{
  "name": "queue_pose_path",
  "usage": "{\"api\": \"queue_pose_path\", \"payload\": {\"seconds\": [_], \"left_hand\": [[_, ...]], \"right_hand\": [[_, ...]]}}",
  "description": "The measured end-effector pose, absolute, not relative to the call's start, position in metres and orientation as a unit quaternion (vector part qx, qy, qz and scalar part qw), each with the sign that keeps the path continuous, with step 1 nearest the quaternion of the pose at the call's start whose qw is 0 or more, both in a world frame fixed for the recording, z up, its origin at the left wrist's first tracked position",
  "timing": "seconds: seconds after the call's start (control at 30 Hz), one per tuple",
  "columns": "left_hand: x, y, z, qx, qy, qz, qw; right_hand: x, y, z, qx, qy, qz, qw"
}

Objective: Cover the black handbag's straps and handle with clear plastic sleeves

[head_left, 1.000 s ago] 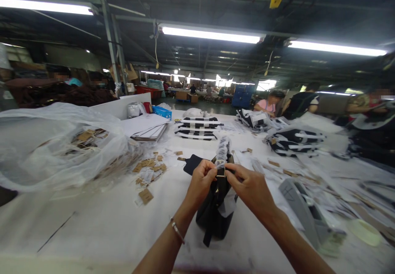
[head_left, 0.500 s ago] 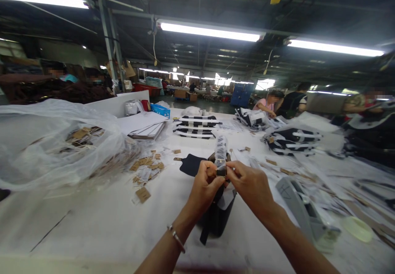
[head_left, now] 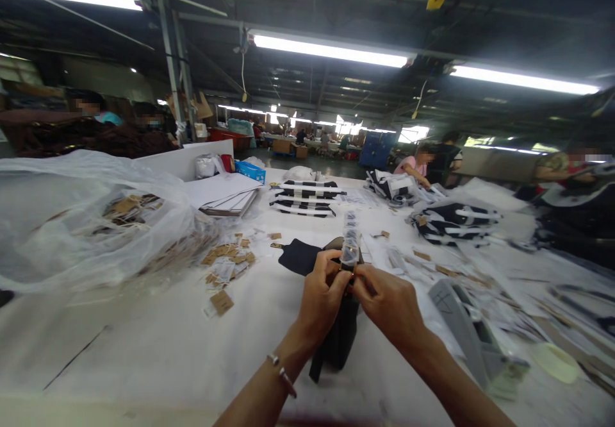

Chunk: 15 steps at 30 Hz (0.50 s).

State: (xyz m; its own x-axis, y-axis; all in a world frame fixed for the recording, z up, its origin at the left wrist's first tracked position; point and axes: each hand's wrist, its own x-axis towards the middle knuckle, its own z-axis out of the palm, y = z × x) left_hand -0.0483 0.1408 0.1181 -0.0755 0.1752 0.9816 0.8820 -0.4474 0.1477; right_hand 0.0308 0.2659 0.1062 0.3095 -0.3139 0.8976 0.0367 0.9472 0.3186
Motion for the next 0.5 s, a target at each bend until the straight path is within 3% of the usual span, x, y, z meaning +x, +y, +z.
{"api": "queue_pose_path", "payload": {"seconds": [0.17, 0.37, 0.5], "left_hand": [[-0.048, 0.14, 0.119, -0.584, -0.464, -0.561, 0.36], [-0.045, 0.145, 0.111, -0.567, -0.499, -0.498, 0.427], [-0.045, 0.151, 0.106, -0.575, -0.466, -0.52, 0.426]], "right_hand": [[0.038, 0.262, 0.104, 0.079, -0.518, -0.146, 0.839], [0.044, 0.264, 0.118, 0.034, -0.537, -0.272, 0.798], [0.037, 0.272, 0.121, 0.017, -0.574, -0.238, 0.784]]}}
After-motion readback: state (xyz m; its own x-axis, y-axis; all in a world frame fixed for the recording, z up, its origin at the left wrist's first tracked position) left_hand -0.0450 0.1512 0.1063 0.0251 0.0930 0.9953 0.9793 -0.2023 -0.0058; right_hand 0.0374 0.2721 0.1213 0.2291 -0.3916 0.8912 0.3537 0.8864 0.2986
